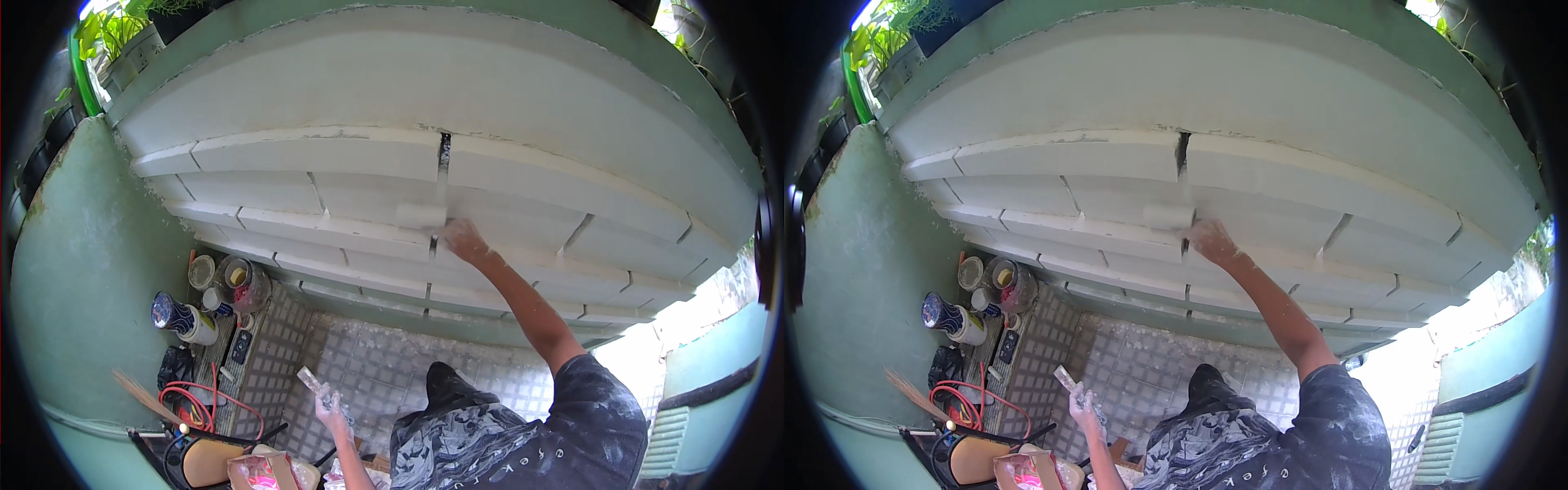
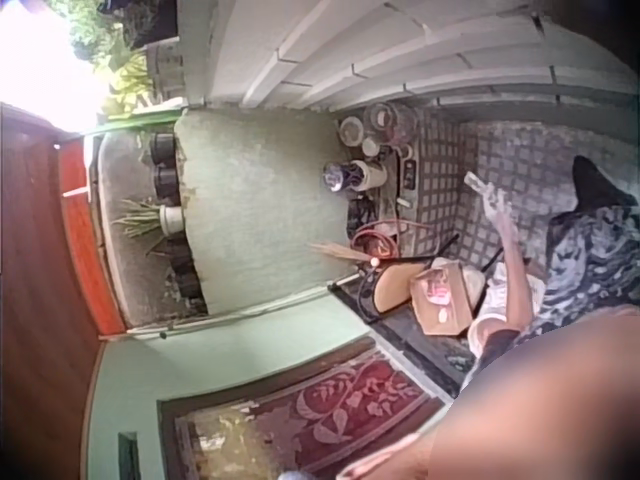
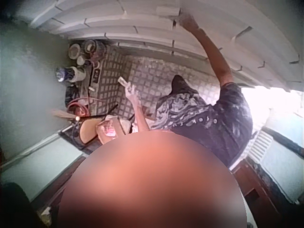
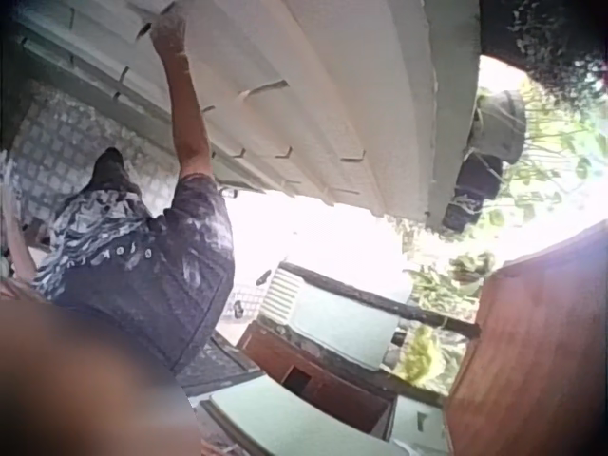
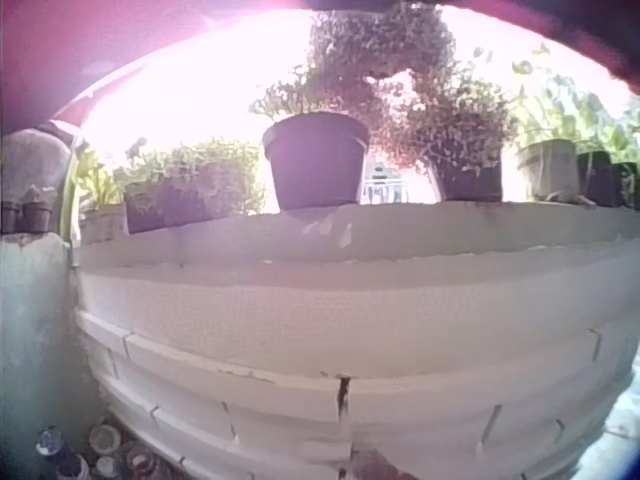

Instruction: Painting and applying filler to white wall panels using a roller and a putty knife.

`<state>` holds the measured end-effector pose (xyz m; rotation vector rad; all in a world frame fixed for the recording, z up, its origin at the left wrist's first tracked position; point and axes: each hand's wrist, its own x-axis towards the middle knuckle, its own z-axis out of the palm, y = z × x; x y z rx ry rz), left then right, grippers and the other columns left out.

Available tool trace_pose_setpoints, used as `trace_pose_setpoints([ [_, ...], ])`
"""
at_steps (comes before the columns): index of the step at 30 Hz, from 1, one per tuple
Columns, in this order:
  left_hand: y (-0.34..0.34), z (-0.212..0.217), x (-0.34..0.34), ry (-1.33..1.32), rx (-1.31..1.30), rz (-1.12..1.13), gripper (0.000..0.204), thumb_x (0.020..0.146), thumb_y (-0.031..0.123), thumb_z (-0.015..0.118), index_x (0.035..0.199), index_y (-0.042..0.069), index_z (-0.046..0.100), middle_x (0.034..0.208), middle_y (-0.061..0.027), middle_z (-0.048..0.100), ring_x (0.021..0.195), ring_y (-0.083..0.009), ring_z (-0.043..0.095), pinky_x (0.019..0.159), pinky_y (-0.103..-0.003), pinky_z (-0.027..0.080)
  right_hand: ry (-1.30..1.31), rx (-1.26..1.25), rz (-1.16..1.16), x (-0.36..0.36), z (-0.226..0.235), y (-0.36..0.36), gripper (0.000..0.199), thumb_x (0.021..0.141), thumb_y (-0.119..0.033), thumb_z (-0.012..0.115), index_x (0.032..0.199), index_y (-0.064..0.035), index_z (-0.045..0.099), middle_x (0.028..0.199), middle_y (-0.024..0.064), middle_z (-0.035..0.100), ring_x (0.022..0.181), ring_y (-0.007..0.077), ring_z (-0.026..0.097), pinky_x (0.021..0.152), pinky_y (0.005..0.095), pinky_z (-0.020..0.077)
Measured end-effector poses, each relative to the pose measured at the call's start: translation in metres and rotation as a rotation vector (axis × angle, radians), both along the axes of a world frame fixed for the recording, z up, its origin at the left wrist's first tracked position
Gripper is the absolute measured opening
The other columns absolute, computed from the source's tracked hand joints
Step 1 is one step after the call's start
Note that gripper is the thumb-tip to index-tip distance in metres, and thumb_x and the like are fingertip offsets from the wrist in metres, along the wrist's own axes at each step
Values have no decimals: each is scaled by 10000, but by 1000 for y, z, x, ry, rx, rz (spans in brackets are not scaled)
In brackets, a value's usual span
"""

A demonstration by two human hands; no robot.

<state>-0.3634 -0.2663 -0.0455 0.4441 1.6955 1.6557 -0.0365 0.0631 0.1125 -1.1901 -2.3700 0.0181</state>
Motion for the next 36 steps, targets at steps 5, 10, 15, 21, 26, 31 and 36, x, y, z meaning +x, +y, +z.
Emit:
trace_pose_setpoints([
  [5, 3, -1, -14, 93, 54, -46, 261, 852, -41, 603, 1094, 56, 589, 1238, -53, 587, 842, -107, 577, 645, -231, 478, 107, 138, 131, 14, 5, 0, 406, 752, 28, 568, 1069, -176, 717, 830, 106, 655, 842, 291, 618, 809, 426, 481],
  [10, 10, 3, 0, 40, 34, -38, 292, 866, -29, 602, 1142, 66, 593, 1205, -39, 599, 764, -80, 567, 566, -202, 452, 459, 0, 4, 28, 8, 7, 425, 745, 28, 552, 1069, -188, 720, 926, 108, 643, 965, 314, 571, 909, 451, 417],
  [15, -1, -22, 33, -34, 13, -11, 320, 871, -23, 601, 1177, 71, 591, 1172, -30, 604, 731, -71, 559, 534, -195, 437, 11, 0, 48, 40, -34, 15, 445, 718, 27, 569, 1068, -204, 718, 932, 89, 640, 955, 313, 578, 869, 416, 436],
  [21, -21, -23, 91, -52, -14, 40, 326, 865, -14, 611, 1179, 73, 597, 1162, -49, 601, 784, -92, 573, 603, -218, 463, 187, 134, -34, 47, -39, 14, 406, 737, 17, 575, 1057, -191, 714, 955, 75, 646, 982, 299, 573, 878, 409, 429],
  [26, -28, -28, 140, -62, -72, 146, 340, 855, -10, 618, 1189, 54, 595, 1198, -59, 585, 863, -125, 581, 714, -256, 486, 20, -25, 136, 66, -46, 6, 485, 747, 5, 570, 1170, -209, 673, 968, 63, 650, 977, 261, 582, 864, 400, 429],
  [31, -19, -54, 189, 38, -86, 147, 332, 856, -6, 612, 1186, 19, 587, 1205, -86, 577, 1002, -165, 552, 824, -287, 476, 259, 174, -38, 87, -18, -23, 370, 751, -7, 578, 1065, -163, 697, 925, 81, 630, 946, 286, 581, 858, 418, 431],
  [36, 6, -29, 251, 14, -70, 101, 314, 858, 2, 609, 1170, -4, 570, 1260, -114, 555, 1127, -198, 522, 945, -318, 440, 40, 11, 98, 126, -62, -18, 413, 744, -59, 622, 1134, -189, 665, 982, 54, 627, 992, 243, 591, 876, 435, 449],
])
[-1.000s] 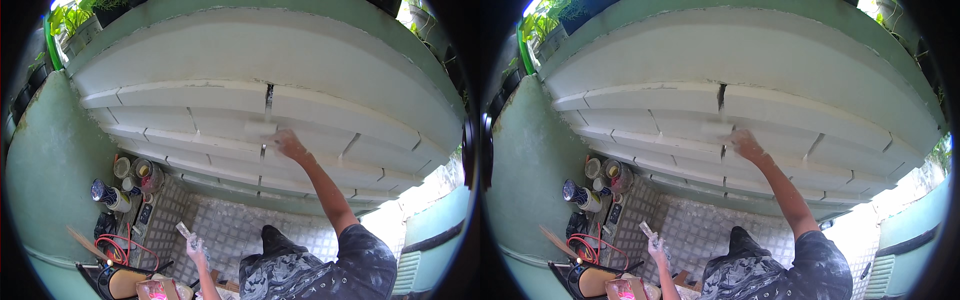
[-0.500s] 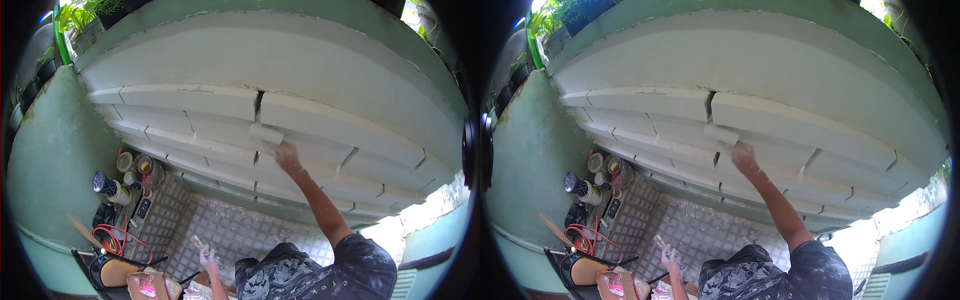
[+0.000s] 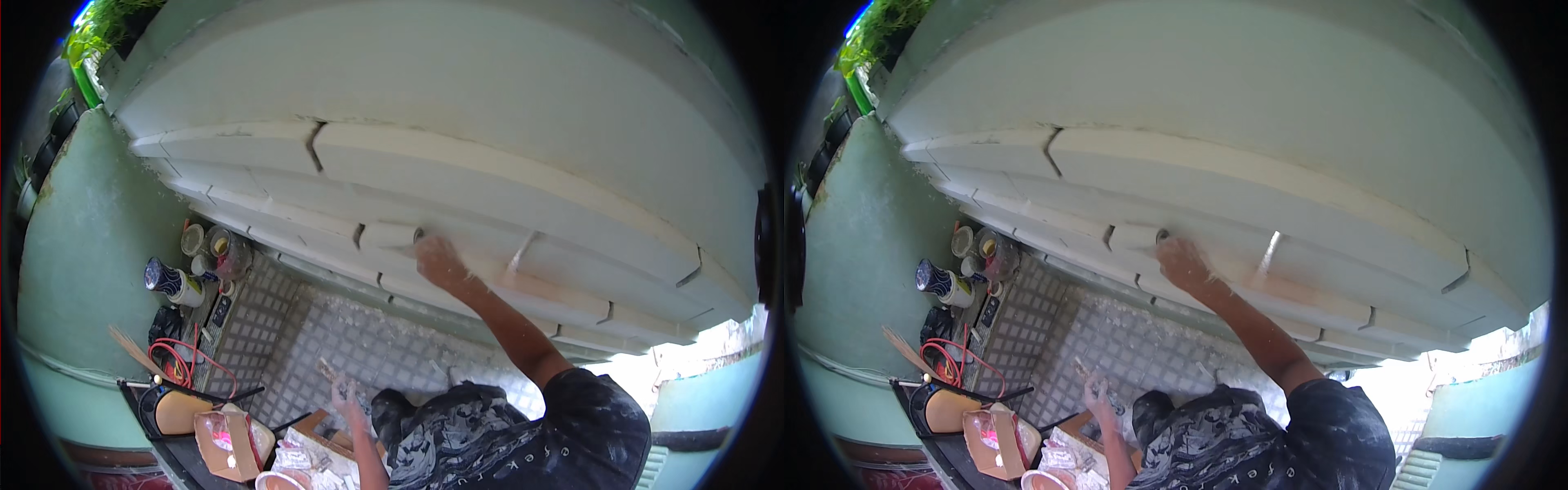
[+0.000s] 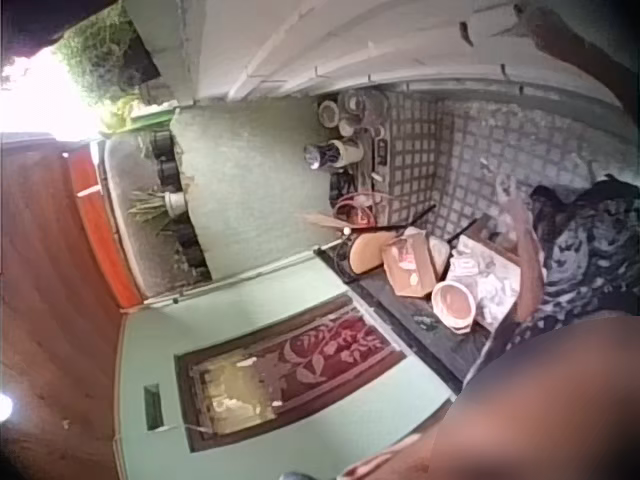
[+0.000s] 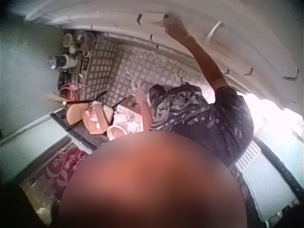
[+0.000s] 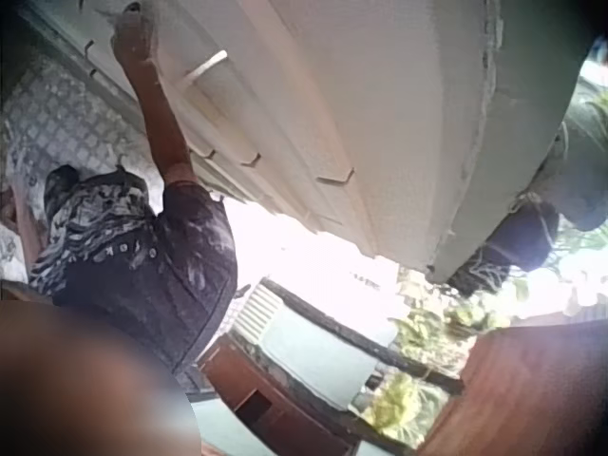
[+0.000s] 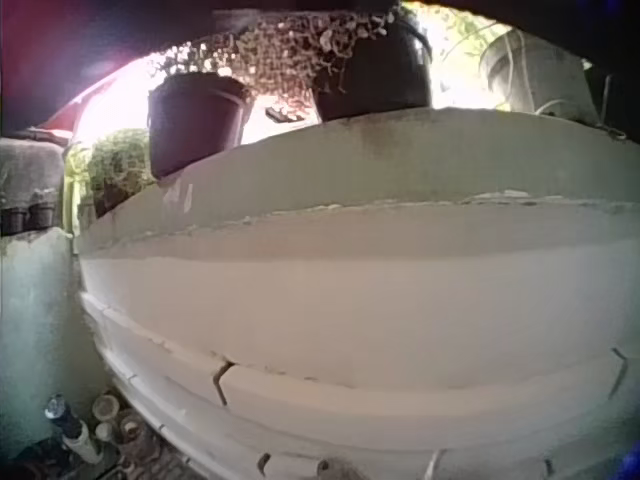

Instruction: Painting and applying filler to white wall panels using a roller and a putty knife.

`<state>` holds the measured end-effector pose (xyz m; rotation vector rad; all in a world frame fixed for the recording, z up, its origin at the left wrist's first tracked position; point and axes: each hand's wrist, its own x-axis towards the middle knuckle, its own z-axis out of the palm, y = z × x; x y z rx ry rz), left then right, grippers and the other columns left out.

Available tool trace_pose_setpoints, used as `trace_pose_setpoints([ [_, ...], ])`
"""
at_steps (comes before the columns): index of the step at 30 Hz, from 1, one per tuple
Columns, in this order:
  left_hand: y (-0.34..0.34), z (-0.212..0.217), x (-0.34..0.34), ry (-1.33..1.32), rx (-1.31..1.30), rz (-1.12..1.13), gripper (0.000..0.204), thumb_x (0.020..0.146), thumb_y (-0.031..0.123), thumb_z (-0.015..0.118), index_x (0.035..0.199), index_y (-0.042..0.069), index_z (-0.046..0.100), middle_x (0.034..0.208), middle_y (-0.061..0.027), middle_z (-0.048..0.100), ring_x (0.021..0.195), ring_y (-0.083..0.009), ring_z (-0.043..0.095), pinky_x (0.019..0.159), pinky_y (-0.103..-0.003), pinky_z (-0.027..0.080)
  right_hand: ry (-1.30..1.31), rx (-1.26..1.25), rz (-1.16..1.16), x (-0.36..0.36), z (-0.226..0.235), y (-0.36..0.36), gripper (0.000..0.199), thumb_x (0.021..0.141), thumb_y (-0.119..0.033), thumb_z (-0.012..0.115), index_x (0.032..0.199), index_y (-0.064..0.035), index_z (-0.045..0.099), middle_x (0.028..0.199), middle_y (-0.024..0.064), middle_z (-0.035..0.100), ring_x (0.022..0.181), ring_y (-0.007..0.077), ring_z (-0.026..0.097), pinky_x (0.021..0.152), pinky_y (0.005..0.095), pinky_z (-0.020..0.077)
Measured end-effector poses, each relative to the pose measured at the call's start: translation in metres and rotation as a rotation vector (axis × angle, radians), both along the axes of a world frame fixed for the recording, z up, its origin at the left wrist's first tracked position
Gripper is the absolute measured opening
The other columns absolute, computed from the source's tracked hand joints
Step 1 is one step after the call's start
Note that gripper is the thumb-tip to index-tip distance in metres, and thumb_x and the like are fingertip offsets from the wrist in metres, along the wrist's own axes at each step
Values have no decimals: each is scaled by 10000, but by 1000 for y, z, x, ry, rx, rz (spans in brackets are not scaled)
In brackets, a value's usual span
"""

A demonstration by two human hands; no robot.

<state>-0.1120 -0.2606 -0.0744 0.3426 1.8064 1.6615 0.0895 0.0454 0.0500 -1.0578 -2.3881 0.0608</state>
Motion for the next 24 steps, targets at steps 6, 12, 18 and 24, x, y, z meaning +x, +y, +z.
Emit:
trace_pose_setpoints([
  [6, 7, 46, 56, -182, 61, 11, 281, 890, 14, 590, 1167, 54, 560, 1276, -76, 549, 849, -104, 575, 641, -255, 463, 480, 14, -35, 65, 75, -38, 359, 740, -14, 611, 1059, -150, 704, 868, 91, 643, 944, 269, 595, 850, 431, 442],
  [12, 11, 38, 82, -154, 149, -34, 309, 893, 44, 617, 1196, 82, 567, 988, -22, 571, 795, -86, 583, 613, -214, 450, -32, 4, -123, 113, 14, -48, 451, 727, 6, 608, 1136, -163, 697, 863, 74, 685, 780, 235, 652, 780, 416, 481],
  [18, 15, 50, 106, -159, 150, -141, 288, 894, 30, 611, 1174, 82, 569, 977, -21, 571, 801, -75, 569, 587, -213, 452, 356, -8, -17, 154, 55, -64, 396, 758, -18, 600, 1133, -116, 681, 964, 77, 686, 958, 252, 629, 833, 443, 456],
  [24, 21, 71, 135, -194, 238, -199, 208, 877, 10, 611, 1076, 58, 576, 1016, -66, 601, 782, -123, 574, 605, -239, 466, 24, 97, -28, 163, -42, -58, 434, 781, -80, 591, 1199, -181, 651, 1020, 63, 665, 839, 267, 650, 755, 425, 496],
])
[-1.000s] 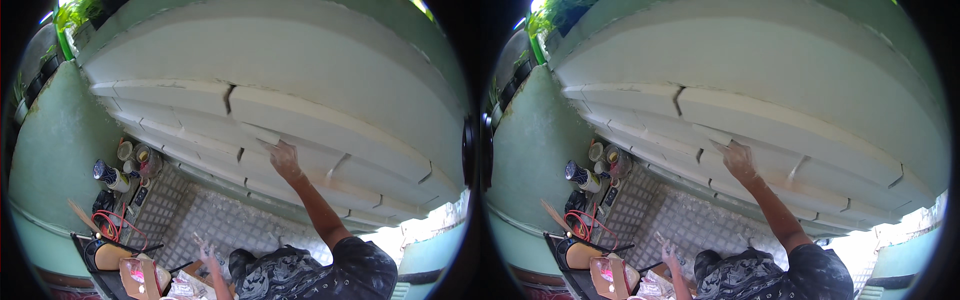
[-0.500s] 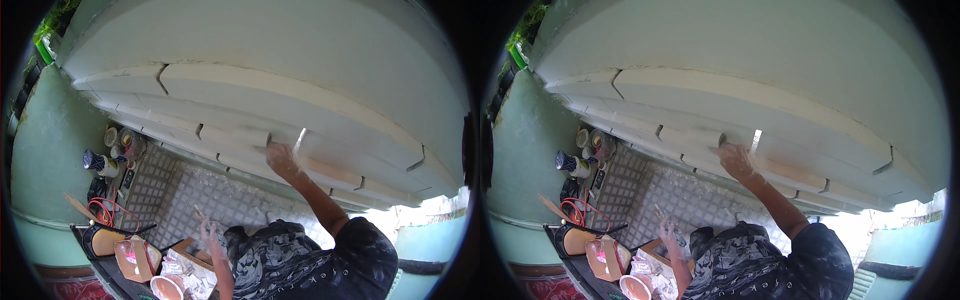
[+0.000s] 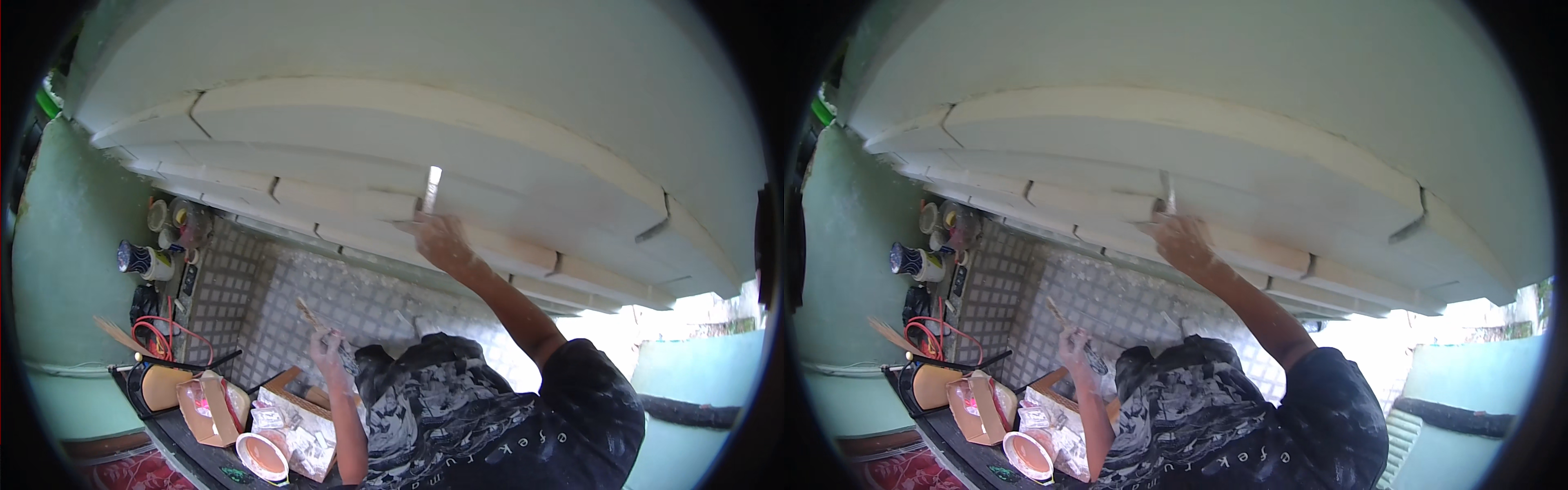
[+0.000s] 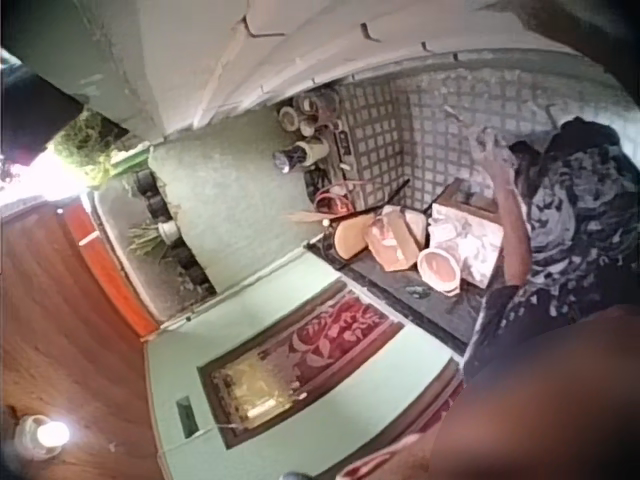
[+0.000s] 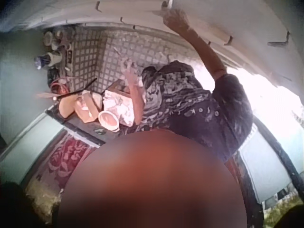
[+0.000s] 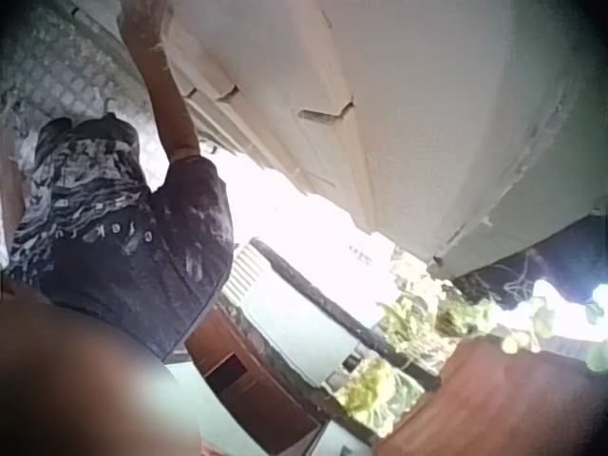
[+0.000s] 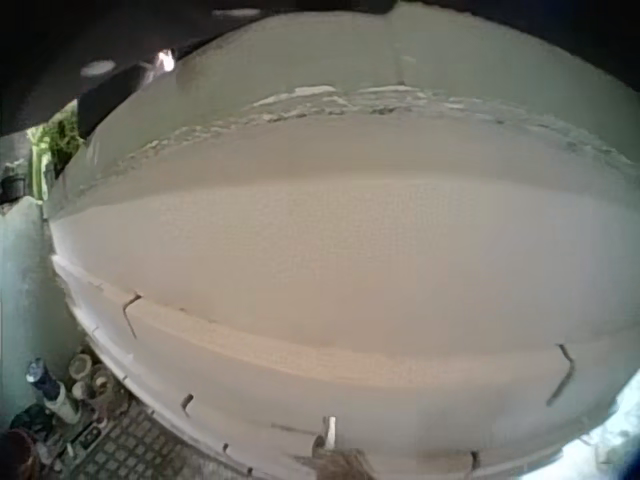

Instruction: Painting and applying filler to white wall panels using a roller and a putty knife.

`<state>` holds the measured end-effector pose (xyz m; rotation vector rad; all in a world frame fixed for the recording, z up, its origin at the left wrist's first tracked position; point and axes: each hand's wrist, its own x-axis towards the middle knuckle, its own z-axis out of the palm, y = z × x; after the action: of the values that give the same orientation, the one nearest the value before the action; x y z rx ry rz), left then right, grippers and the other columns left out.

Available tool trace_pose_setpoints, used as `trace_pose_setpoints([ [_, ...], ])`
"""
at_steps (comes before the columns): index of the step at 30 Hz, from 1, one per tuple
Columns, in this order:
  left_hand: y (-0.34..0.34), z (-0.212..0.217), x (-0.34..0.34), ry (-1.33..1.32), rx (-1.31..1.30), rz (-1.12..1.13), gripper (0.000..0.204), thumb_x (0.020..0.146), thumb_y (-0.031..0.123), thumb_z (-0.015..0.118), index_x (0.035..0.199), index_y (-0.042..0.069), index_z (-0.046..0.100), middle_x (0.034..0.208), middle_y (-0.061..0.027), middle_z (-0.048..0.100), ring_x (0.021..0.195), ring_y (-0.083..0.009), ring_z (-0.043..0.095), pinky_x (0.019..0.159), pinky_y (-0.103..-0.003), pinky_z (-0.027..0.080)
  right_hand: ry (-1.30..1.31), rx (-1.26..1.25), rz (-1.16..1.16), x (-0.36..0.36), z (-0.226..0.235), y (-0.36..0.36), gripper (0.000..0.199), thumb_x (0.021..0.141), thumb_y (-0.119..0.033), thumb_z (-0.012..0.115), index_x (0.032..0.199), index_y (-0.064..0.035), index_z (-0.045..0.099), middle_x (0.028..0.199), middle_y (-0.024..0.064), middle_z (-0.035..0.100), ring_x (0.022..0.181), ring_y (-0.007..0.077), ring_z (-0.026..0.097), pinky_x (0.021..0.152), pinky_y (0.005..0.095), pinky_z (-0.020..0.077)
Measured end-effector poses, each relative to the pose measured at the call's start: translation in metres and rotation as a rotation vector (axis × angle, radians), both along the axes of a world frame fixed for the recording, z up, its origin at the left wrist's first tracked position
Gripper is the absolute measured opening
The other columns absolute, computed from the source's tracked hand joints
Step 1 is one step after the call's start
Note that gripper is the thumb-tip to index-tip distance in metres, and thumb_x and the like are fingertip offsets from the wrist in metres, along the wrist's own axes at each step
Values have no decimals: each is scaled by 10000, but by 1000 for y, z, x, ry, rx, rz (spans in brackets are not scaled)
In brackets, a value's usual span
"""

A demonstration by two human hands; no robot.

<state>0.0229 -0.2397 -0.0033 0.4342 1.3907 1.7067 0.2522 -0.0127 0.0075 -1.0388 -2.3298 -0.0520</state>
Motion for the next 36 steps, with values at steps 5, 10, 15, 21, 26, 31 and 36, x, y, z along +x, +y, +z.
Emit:
trace_pose_setpoints([
  [5, 31, 26, 24, 141, 28, 19, 368, 936, 160, 608, 1274, 54, 509, 1139, -69, 558, 866, -120, 547, 671, -240, 457, 139, -336, 338, -29, 57, -23, 365, 769, -41, 580, 1088, -176, 698, 994, 68, 677, 879, 267, 652, 750, 424, 505],
  [10, 54, 47, 45, 290, 103, 9, 542, 989, 265, 528, 1457, 59, 346, 1377, -68, 441, 1049, -135, 495, 824, -262, 435, 237, -396, 598, -51, 30, -52, 328, 790, -79, 592, 1091, -166, 690, 1002, 82, 679, 881, 281, 646, 747, 427, 506],
  [15, 17, 9, 53, 116, -143, 67, 501, 1000, 391, 476, 1375, 62, 430, 1209, -54, 517, 1010, -139, 512, 839, -272, 434, 332, -593, 768, -41, 34, -86, 449, 853, -103, 576, 1291, -202, 580, 1008, 107, 674, 875, 306, 638, 784, 435, 495],
  [21, -31, -17, 59, 58, -147, 94, 478, 1014, 352, 439, 1390, 61, 392, 1277, -90, 472, 1119, -184, 494, 937, -328, 425, 297, -636, 960, -44, -5, -117, 529, 902, -155, 592, 1414, -181, 463, 1167, 139, 639, 921, 299, 651, 777, 415, 541],
  [26, -70, -7, 73, 9, -151, 118, 565, 1003, 368, 442, 1440, 29, 324, 1379, -145, 400, 1237, -255, 447, 1016, -377, 389, 317, -1498, 940, -40, -4, -168, 521, 872, -112, 654, 1369, -118, 496, 1201, 146, 602, 874, 229, 666, 492, 264, 588],
  [31, -98, -26, 97, -60, -107, 118, 556, 1007, 368, 431, 1430, 24, 320, 1382, -159, 398, 1248, -281, 442, 1014, -407, 396, 224, -1445, 840, -20, -19, -197, 633, 851, -125, 674, 1420, -129, 398, 1260, 179, 540, 950, 284, 650, 606, 339, 605],
  [36, -118, -70, 107, -412, 13, 88, 502, 1007, 353, 463, 1383, 34, 368, 1265, -117, 483, 1105, -200, 519, 885, -302, 469, 221, -791, 847, 10, -64, -218, 649, 887, -224, 627, 1462, -180, 327, 1270, 161, 575, 967, 382, 634, 920, 463, 464],
])
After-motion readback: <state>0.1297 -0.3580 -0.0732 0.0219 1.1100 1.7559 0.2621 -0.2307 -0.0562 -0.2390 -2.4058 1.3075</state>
